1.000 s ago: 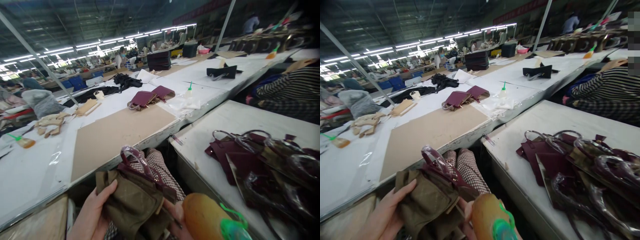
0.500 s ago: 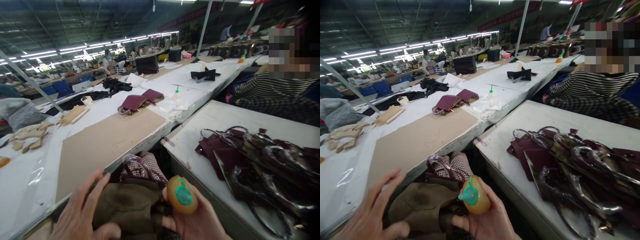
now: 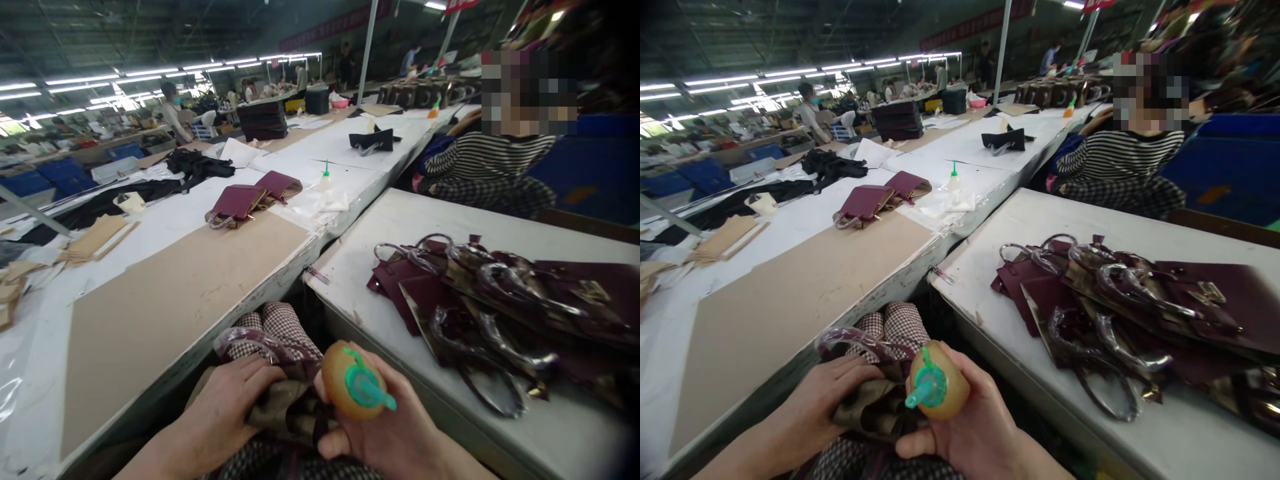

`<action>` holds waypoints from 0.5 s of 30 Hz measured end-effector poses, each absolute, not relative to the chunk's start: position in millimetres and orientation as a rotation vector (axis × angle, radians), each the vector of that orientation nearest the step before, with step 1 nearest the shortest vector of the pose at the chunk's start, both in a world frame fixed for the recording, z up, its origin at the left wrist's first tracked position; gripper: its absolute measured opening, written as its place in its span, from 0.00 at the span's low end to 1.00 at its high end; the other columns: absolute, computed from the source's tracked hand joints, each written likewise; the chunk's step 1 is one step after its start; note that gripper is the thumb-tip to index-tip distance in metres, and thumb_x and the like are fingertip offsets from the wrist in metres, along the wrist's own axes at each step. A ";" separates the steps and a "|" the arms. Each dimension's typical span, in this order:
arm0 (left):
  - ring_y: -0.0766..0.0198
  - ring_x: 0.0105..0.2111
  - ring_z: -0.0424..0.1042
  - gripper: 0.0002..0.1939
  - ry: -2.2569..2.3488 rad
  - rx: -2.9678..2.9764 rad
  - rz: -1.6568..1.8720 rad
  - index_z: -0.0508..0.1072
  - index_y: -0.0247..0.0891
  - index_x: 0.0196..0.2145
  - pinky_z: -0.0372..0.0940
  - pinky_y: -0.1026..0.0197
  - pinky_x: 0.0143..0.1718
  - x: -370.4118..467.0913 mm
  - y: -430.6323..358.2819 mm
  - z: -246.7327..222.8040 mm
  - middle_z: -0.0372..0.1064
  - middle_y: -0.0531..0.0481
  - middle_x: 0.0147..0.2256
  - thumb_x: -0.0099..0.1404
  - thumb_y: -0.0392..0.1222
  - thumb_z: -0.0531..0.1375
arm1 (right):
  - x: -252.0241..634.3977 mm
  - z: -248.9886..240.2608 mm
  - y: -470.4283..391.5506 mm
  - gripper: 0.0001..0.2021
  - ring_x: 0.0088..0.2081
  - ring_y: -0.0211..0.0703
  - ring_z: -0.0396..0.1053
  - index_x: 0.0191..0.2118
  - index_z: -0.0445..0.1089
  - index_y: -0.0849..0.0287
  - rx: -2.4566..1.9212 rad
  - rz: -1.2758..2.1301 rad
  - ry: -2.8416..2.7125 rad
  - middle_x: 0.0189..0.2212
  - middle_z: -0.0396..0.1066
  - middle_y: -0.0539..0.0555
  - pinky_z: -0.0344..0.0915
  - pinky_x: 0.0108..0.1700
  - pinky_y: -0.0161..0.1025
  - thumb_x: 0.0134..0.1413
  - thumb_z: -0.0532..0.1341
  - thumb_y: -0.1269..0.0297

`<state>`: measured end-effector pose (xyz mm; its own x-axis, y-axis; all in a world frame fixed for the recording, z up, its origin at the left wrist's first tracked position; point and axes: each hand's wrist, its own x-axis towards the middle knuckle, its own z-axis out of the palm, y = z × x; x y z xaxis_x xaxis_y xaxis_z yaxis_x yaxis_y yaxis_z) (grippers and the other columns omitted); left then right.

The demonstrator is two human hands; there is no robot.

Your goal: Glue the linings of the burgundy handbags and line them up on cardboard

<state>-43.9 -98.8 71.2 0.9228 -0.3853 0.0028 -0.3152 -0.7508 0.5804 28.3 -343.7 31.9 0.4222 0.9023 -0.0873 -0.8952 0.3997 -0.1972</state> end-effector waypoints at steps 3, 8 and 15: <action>0.57 0.40 0.71 0.12 -0.465 2.405 -0.143 0.69 0.42 0.47 0.65 0.59 0.40 -43.4 -87.6 77.9 0.73 0.48 0.39 0.68 0.31 0.57 | 34.0 35.7 -347.9 0.21 0.45 0.51 0.74 0.48 0.77 0.61 -0.257 1.169 -0.060 0.44 0.78 0.58 0.77 0.44 0.48 0.68 0.57 0.48; 0.56 0.44 0.75 0.15 -0.045 2.134 -0.176 0.74 0.45 0.51 0.70 0.58 0.46 -64.2 -36.1 90.6 0.77 0.49 0.46 0.68 0.34 0.59 | 43.8 44.3 -364.2 0.31 0.56 0.64 0.71 0.51 0.77 0.68 -0.398 1.143 -0.082 0.56 0.72 0.72 0.75 0.36 0.37 0.65 0.56 0.41; 0.52 0.39 0.81 0.17 0.220 1.841 0.158 0.77 0.50 0.52 0.75 0.55 0.41 -103.1 5.8 110.2 0.80 0.53 0.39 0.68 0.55 0.65 | 54.2 12.0 -352.5 0.20 0.17 0.44 0.66 0.46 0.77 0.53 -0.548 0.979 0.119 0.18 0.69 0.53 0.65 0.18 0.38 0.57 0.67 0.44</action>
<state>-103.1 5.8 110.2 0.9727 0.2321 -0.0055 0.0695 -0.2682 0.9609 54.2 -352.5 12.0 0.5629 0.7551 -0.3361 -0.8135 0.4344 -0.3867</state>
